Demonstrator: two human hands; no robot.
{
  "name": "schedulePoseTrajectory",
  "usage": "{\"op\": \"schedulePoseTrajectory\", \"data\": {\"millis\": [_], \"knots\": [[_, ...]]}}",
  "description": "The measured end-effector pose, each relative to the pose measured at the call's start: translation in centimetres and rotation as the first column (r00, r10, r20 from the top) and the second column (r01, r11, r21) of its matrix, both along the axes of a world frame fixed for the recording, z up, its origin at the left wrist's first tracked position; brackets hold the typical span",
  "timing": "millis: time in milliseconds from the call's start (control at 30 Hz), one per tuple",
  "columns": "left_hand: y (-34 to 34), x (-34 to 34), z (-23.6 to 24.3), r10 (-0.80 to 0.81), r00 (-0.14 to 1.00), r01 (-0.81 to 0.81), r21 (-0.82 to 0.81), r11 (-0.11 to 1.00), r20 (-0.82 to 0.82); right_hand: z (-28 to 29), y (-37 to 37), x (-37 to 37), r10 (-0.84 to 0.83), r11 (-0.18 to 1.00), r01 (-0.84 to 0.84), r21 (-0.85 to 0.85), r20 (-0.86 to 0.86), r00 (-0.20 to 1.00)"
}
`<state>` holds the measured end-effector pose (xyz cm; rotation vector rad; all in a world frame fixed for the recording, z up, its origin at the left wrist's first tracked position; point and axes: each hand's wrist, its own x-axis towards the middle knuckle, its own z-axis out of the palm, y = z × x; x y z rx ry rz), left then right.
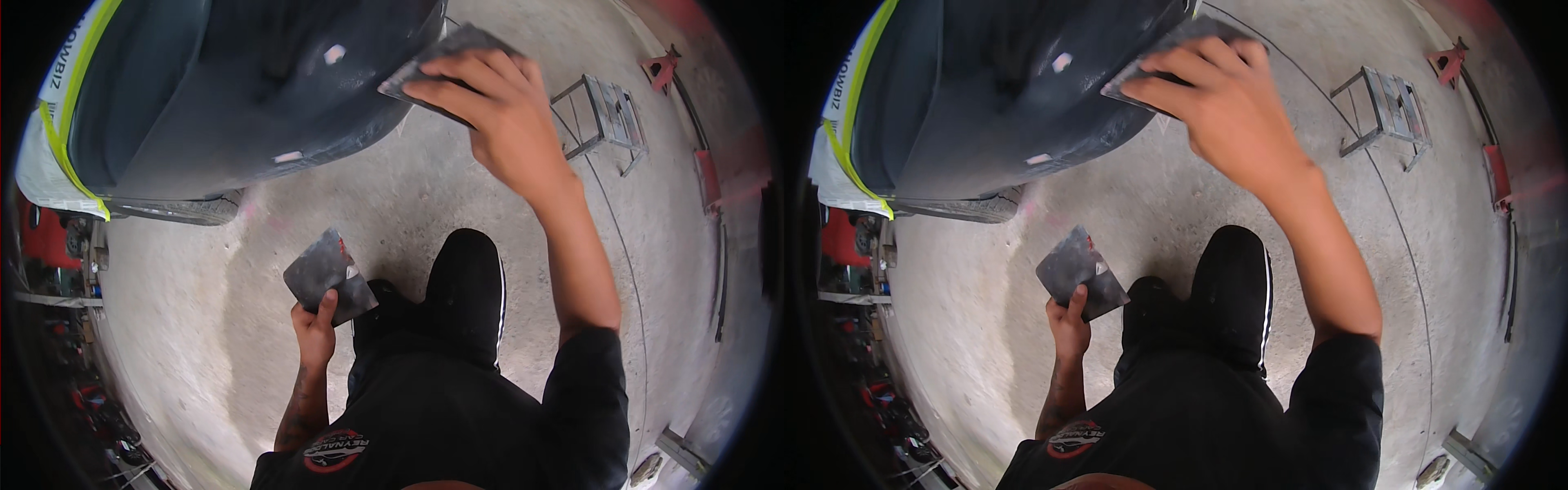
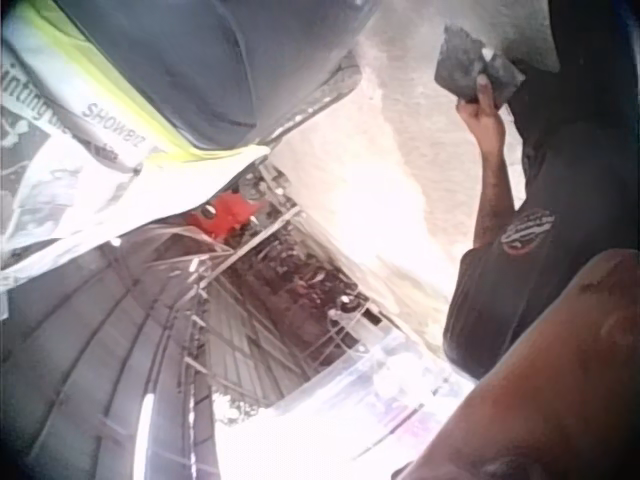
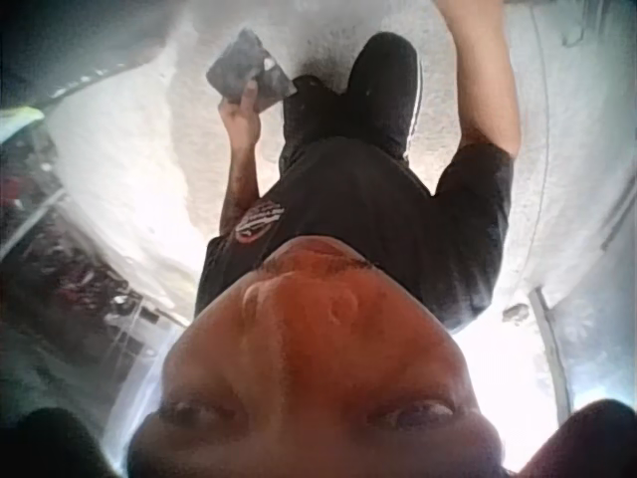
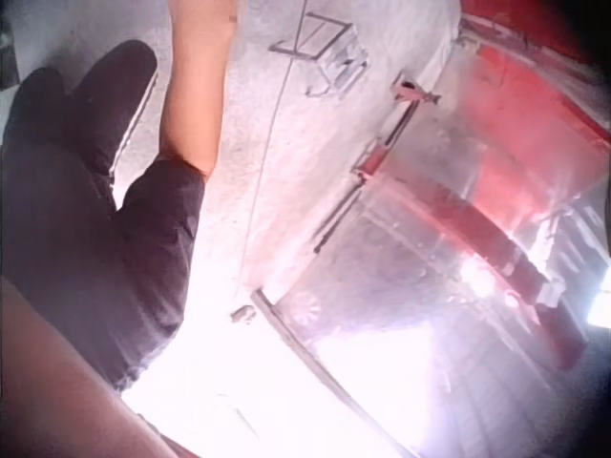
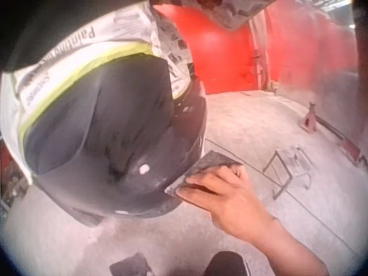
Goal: The person is applying body filler or bondo to a section of a vehicle using plastic spreaders.
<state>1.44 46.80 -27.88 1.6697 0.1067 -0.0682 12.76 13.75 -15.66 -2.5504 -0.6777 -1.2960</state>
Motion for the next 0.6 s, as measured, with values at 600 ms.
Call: {"op": "schedulePoseTrajectory", "data": {"millis": [600], "knots": [[-3.4,2.0,-0.8,0.043,0.993,-0.042,-0.004,0.999,0.108,-13.3,9.6,-13.4,0.313,0.947,-0.233,0.22,-0.486,0.816]]}}
